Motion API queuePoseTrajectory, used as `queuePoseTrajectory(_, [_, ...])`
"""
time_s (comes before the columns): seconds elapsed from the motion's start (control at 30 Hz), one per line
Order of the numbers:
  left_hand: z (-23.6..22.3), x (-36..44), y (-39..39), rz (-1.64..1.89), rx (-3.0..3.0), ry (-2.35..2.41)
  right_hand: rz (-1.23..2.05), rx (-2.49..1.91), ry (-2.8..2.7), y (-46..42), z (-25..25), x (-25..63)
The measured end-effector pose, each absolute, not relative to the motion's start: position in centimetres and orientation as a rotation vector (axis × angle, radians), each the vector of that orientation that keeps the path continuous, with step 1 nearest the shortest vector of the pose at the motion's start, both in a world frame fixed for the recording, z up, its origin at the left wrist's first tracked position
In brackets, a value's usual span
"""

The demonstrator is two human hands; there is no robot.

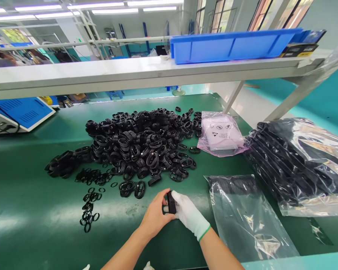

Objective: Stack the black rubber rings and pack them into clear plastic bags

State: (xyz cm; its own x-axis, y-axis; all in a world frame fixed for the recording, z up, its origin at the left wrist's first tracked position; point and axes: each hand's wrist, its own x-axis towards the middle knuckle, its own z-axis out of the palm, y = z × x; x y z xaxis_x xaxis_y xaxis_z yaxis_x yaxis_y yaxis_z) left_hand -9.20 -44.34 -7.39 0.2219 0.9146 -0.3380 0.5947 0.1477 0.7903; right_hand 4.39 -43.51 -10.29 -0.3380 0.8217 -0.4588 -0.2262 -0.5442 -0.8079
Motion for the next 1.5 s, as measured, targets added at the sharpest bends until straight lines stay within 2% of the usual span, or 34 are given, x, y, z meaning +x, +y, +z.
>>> queuePoseTrajectory(0.07, [-7.2,-10.8,-44.0,0.383,1.585,1.401,2.001,-1.106,-0.803,-43.9,-10.5,3.9])
queuePoseTrajectory(0.13, [-7.3,-12.5,-42.9,0.383,1.653,1.394,1.973,-1.210,-0.768,-44.1,-11.0,3.6])
queuePoseTrajectory(0.3, [-9.3,-15.1,-37.8,0.385,1.787,1.888,1.486,-1.727,-0.978,-43.8,-12.5,2.7])
queuePoseTrajectory(0.5, [-10.6,-15.5,-37.2,0.357,1.816,1.708,1.928,-1.326,-0.715,-43.3,-12.0,3.1])
queuePoseTrajectory(0.63, [-10.6,-16.4,-40.1,0.287,2.042,1.494,1.827,-1.581,-0.827,-43.0,-11.3,3.5])
queuePoseTrajectory(0.77, [-10.9,-17.6,-42.8,0.006,2.143,1.305,1.763,-1.823,-0.893,-43.1,-11.6,2.8])
queuePoseTrajectory(0.97, [-10.8,-14.6,-44.9,-0.011,1.969,1.639,1.763,-1.886,-1.031,-44.0,-13.8,1.8])
queuePoseTrajectory(1.1, [-11.0,-12.8,-44.2,-0.105,1.898,1.645,1.634,-1.916,-1.052,-43.8,-14.5,2.0])
queuePoseTrajectory(1.2, [-11.2,-13.6,-43.8,-0.048,1.835,1.574,1.695,-1.848,-1.062,-43.7,-14.0,2.5])
queuePoseTrajectory(1.37, [-12.5,-14.4,-44.3,0.278,1.633,1.449,1.743,-1.741,-0.998,-43.9,-12.8,3.1])
queuePoseTrajectory(1.5, [-13.4,-13.4,-44.5,0.255,1.698,1.518,1.774,-1.684,-0.984,-44.2,-11.9,3.4])
